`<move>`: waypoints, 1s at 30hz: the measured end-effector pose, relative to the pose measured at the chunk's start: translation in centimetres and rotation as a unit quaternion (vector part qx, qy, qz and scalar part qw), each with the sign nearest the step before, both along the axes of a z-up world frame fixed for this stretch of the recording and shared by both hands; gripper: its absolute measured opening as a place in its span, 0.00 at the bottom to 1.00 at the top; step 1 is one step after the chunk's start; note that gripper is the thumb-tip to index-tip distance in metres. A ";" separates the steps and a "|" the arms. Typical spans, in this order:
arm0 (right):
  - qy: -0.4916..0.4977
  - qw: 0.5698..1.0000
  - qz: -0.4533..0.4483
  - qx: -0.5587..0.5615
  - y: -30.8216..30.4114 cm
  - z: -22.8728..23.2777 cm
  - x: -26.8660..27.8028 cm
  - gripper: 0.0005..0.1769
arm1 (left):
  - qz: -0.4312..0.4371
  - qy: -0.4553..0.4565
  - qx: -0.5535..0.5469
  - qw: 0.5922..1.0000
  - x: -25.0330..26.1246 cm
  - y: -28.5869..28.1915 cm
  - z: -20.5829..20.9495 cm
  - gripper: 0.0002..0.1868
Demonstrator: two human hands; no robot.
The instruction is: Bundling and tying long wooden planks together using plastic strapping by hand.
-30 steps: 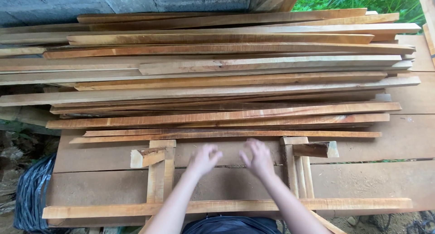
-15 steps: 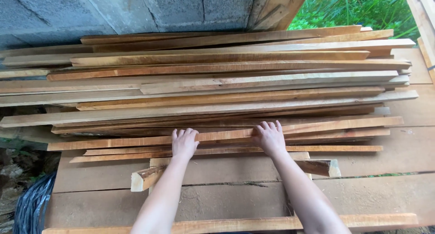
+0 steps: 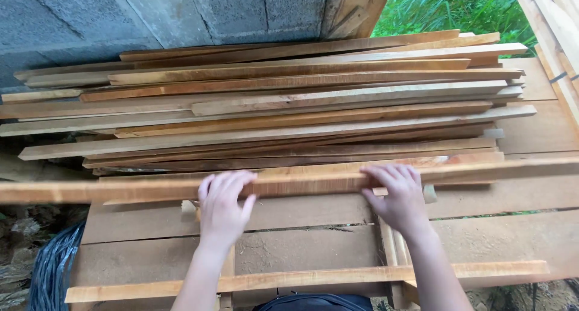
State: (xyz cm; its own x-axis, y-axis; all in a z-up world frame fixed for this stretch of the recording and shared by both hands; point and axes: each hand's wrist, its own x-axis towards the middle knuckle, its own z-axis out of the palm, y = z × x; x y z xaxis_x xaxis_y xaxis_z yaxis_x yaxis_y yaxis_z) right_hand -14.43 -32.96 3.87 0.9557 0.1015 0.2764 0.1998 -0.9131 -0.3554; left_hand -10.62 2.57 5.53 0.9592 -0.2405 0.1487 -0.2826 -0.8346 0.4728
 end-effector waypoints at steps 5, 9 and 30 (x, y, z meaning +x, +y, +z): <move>0.154 0.987 0.005 0.045 1.1 -3.0 -8.9 0.25 | 0.021 0.189 0.066 0.979 -9.1 0.8 -1.3 0.27; 0.295 0.954 -0.024 0.048 1.9 -8.5 -13.7 0.27 | 0.033 0.323 0.108 0.939 -13.2 0.5 -6.1 0.28; 0.371 0.925 -0.041 -0.066 4.2 -17.3 -14.4 0.37 | 0.005 0.301 0.207 0.931 -14.3 0.3 -18.7 0.33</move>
